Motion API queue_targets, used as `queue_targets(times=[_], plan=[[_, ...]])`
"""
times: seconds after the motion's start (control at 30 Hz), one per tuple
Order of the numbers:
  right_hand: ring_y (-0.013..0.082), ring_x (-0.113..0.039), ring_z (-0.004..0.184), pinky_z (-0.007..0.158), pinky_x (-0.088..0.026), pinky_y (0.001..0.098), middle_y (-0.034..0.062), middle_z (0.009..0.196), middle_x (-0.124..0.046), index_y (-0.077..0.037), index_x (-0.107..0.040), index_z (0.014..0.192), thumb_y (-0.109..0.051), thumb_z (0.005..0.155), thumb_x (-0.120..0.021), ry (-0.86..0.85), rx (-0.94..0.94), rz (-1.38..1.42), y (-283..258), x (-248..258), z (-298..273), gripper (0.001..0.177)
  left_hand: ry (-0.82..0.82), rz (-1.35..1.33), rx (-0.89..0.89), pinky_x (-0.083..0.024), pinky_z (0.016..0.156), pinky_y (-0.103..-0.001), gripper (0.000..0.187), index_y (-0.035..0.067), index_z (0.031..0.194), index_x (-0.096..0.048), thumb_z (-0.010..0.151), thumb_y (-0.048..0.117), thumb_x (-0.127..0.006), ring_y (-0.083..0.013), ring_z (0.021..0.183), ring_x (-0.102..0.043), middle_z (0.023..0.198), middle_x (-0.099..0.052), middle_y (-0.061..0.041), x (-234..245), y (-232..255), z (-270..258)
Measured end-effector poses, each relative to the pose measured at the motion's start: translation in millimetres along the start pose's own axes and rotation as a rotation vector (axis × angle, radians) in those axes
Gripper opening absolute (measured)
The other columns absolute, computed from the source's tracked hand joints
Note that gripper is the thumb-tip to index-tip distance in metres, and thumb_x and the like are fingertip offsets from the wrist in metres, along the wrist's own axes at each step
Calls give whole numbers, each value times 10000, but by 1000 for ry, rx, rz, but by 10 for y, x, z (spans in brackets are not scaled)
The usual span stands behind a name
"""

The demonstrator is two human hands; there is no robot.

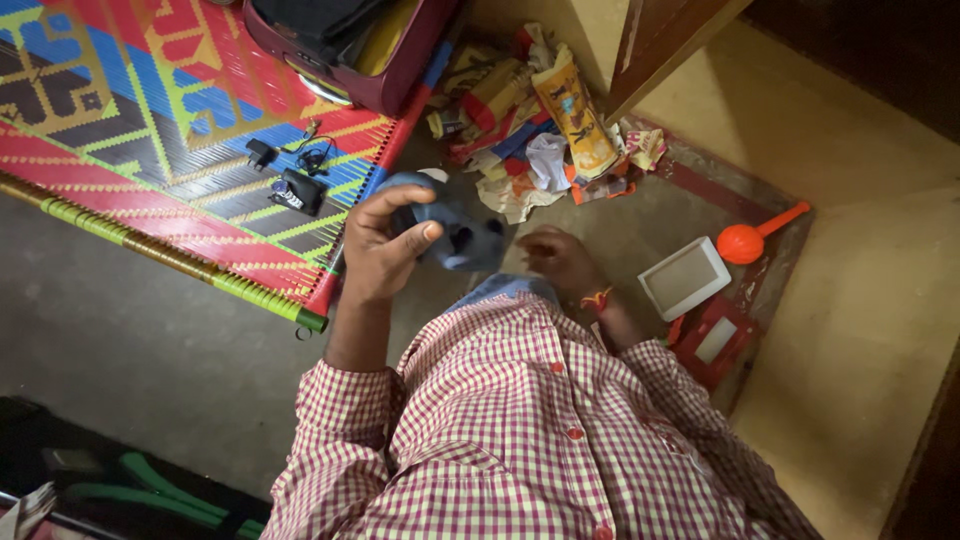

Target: The person folds a blue shirt on a colorful bed mat, smoothing the fabric and aligning the edges before placing it aside.

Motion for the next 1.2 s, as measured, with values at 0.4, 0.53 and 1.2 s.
queue_targets(times=[0.4, 0.53, 1.2], plan=[[166, -634, 1128, 894, -540, 303, 57, 1312, -644, -72, -661, 1347, -112, 867, -773, 38, 65, -122, -274, -263, 79, 495, -12, 88, -43, -477, 1011, -249, 369, 1, 1165, -705, 854, 93, -883, -117, 1101, -628, 1154, -689, -30, 3, 68, -48], [183, -673, 1082, 878, -550, 311, 79, 1258, -670, -58, -669, 1330, -214, 949, -729, 69, -7, -2, -173, -294, 143, 416, -20, 69, -43, -486, 1005, -258, 363, -3, 1157, -706, 852, 84, -883, -126, 1097, -629, 1159, -680, -31, -32, 70, -64], [188, -639, 1108, 924, -546, 330, 80, 1285, -635, -43, -618, 1377, -162, 972, -633, -98, 123, 91, -101, -514, 541, 422, -78, -51, -24, -500, 1022, -289, 349, 5, 1118, -709, 834, 90, -893, -158, 1118, -650, 1170, -698, -60, -56, 141, -151]])
Point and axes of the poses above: each hand's wrist, its own z-axis towards the middle knuckle, its own x-axis out of the back of the hand, y = z × x, the point moved 7 cm from there along z, towards the middle knuckle
